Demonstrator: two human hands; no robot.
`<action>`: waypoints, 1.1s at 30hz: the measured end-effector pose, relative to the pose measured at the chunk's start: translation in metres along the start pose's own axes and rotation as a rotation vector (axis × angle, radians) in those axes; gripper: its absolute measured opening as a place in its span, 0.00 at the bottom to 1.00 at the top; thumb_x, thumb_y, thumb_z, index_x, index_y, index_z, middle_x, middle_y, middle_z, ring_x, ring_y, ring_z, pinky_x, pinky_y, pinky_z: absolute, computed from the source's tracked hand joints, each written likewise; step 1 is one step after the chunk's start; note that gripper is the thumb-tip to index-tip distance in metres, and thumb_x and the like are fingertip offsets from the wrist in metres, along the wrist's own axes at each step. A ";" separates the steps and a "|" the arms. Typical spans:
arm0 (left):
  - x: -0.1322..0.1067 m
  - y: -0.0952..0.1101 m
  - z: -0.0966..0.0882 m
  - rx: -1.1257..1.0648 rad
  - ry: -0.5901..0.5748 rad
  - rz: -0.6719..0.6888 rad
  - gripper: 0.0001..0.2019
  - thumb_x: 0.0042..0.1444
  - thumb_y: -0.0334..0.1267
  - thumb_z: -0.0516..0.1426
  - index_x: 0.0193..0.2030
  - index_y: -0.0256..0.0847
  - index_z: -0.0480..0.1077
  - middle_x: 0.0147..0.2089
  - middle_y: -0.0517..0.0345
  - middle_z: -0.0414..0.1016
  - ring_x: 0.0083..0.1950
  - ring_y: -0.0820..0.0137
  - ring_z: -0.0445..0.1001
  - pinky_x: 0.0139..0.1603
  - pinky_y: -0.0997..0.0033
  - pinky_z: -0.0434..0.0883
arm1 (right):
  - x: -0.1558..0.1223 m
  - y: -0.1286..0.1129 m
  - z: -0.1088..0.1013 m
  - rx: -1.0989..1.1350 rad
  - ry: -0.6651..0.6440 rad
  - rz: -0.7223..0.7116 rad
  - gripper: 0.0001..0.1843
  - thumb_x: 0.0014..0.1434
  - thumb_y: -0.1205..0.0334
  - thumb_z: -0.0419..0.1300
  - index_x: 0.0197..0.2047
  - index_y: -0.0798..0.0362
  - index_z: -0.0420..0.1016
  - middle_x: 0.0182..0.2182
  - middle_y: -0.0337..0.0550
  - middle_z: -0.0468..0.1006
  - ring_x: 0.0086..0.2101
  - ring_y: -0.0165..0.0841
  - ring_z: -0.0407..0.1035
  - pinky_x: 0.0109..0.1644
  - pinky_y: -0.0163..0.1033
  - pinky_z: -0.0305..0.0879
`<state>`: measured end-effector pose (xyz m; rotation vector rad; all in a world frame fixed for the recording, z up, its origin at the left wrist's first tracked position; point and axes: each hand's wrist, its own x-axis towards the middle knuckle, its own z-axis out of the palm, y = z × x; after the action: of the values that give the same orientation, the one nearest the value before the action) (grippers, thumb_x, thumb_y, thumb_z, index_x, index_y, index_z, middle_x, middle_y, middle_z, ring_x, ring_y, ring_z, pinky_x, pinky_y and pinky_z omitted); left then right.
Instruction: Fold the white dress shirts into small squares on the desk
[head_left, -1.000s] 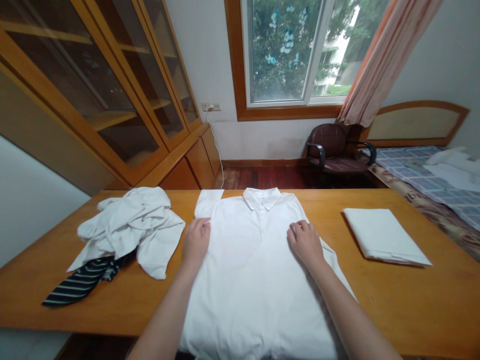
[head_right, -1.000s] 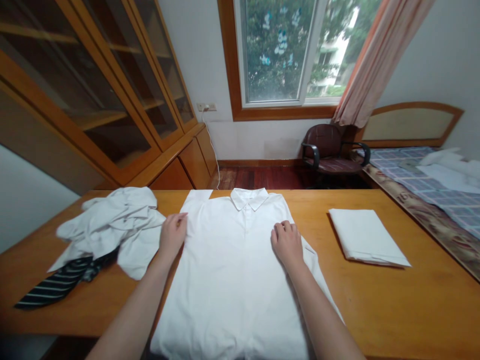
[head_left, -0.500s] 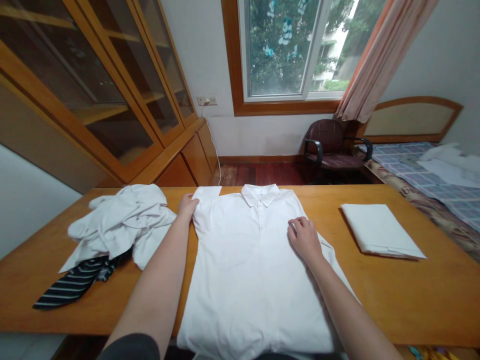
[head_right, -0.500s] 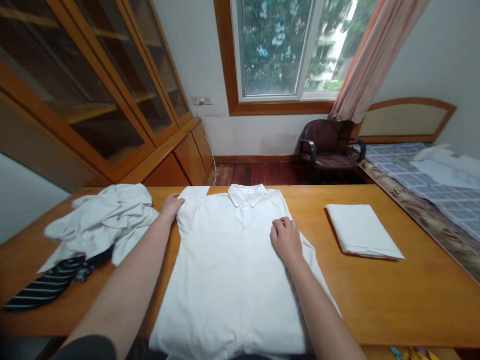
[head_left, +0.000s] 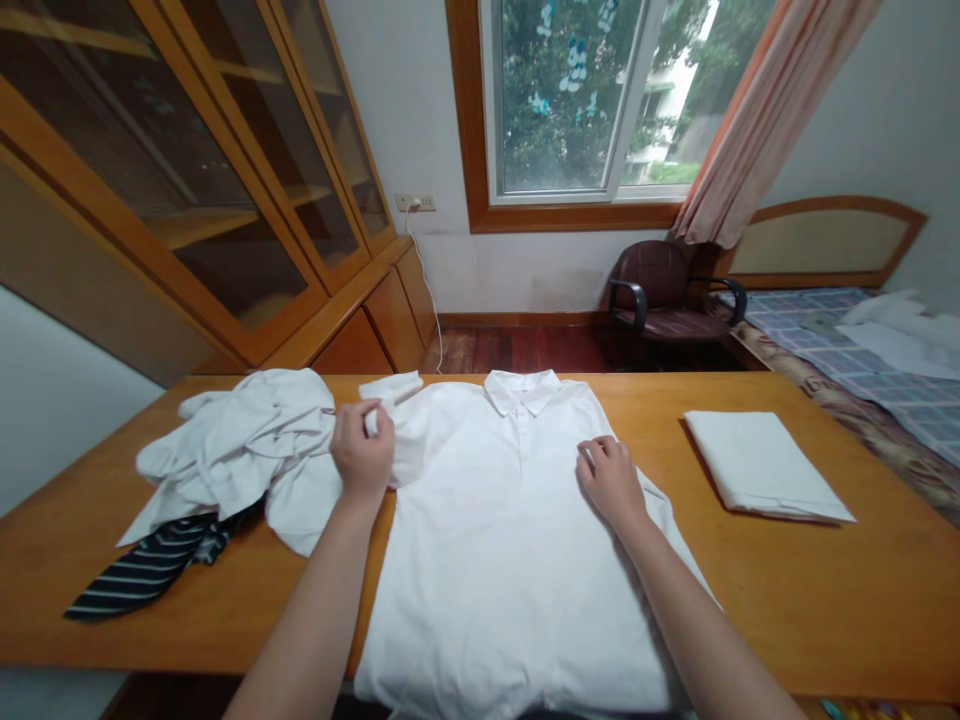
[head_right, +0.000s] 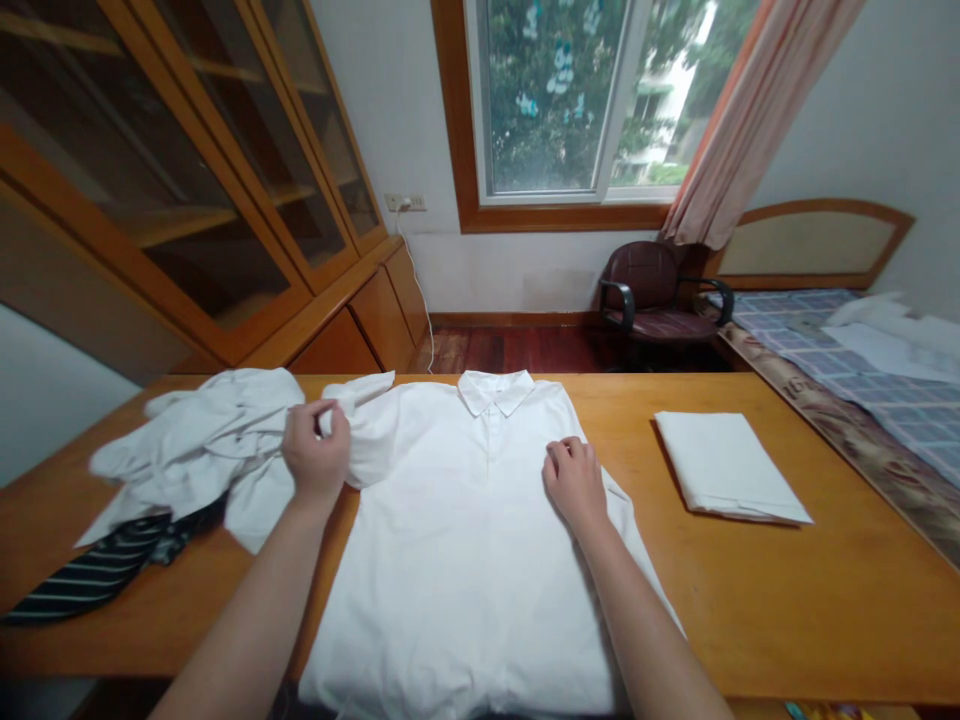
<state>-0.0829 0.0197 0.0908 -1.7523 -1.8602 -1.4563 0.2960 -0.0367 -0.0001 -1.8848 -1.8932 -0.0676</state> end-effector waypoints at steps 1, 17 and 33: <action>-0.008 0.004 -0.003 0.019 -0.175 0.044 0.11 0.60 0.38 0.53 0.46 0.40 0.73 0.41 0.52 0.76 0.44 0.62 0.75 0.49 0.65 0.70 | 0.000 0.000 0.000 0.000 -0.002 0.002 0.11 0.64 0.63 0.55 0.47 0.50 0.76 0.45 0.49 0.72 0.44 0.41 0.62 0.49 0.44 0.60; 0.025 -0.092 0.056 -0.022 -0.625 -0.708 0.34 0.58 0.46 0.60 0.67 0.33 0.54 0.41 0.44 0.80 0.30 0.61 0.80 0.37 0.61 0.76 | 0.001 -0.001 -0.002 0.014 -0.011 0.017 0.11 0.65 0.62 0.55 0.47 0.51 0.76 0.45 0.48 0.72 0.44 0.41 0.62 0.49 0.44 0.60; 0.033 -0.086 0.074 -0.423 -0.351 -0.761 0.41 0.56 0.26 0.55 0.74 0.37 0.39 0.44 0.50 0.79 0.41 0.69 0.80 0.48 0.65 0.77 | 0.007 -0.014 0.000 -0.135 -0.011 0.019 0.10 0.66 0.61 0.55 0.48 0.48 0.75 0.46 0.49 0.72 0.44 0.42 0.61 0.46 0.44 0.57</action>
<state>-0.1301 0.1118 0.0343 -1.6064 -2.7795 -2.0147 0.2828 -0.0306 0.0064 -1.9948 -1.9201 -0.1835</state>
